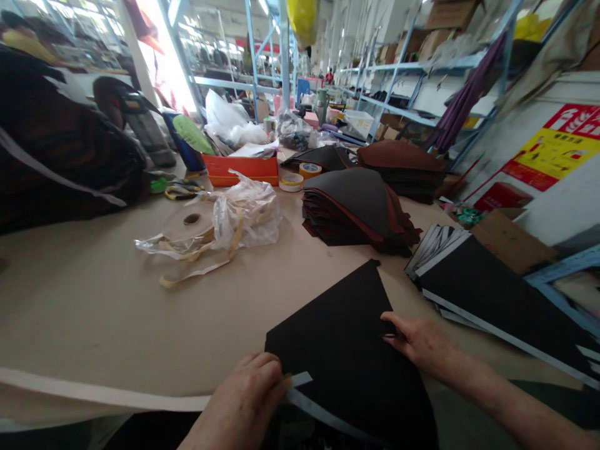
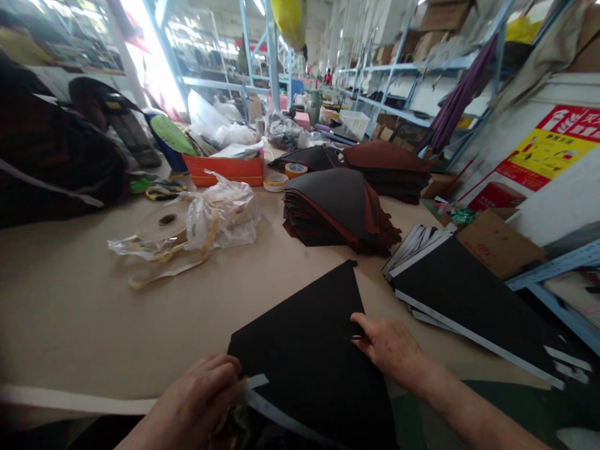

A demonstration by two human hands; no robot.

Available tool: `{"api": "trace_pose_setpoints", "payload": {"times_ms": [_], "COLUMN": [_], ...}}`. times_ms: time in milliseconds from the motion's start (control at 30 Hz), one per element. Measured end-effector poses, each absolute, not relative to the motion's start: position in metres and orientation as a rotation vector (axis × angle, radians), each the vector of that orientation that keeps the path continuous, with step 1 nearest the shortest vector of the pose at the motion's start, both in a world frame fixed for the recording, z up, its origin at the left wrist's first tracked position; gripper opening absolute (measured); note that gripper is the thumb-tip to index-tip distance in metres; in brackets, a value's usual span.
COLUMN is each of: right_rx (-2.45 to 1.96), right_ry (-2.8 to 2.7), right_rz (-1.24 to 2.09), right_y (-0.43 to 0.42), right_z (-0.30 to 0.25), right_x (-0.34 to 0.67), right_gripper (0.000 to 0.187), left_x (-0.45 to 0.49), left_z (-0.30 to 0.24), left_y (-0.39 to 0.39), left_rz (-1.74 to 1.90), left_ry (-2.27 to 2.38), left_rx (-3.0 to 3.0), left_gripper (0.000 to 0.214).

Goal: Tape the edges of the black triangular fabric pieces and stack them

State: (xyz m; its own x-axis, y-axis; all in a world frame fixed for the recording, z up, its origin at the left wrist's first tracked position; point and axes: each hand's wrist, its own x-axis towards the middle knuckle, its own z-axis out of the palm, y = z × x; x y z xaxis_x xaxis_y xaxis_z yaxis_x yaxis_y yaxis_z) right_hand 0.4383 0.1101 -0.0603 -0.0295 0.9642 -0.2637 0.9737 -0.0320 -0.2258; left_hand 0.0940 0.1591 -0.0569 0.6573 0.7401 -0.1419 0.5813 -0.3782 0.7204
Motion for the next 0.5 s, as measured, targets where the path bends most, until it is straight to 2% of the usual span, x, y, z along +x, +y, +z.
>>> {"api": "trace_pose_setpoints", "payload": {"times_ms": [167,367,500], "right_rx": [2.258,2.148,2.003], "right_ry": [2.213,2.197,2.007], "right_rz": [-0.867,-1.885,-2.231], "right_y": [0.108,0.131,0.137], "right_z": [-0.043,-0.020,-0.019], "right_x": [0.433,0.383,0.353], "right_gripper": [0.029,0.030,0.027], "left_x": [0.106,0.128,0.132], "left_z": [-0.040,-0.026,-0.028], "left_y": [0.154,0.140,0.135], "left_rz": [0.389,0.425,0.391], "left_ry": [1.151,1.034,1.098], "left_rx": [1.716,1.340,1.363], "left_gripper": [0.032,0.029,0.029]}}
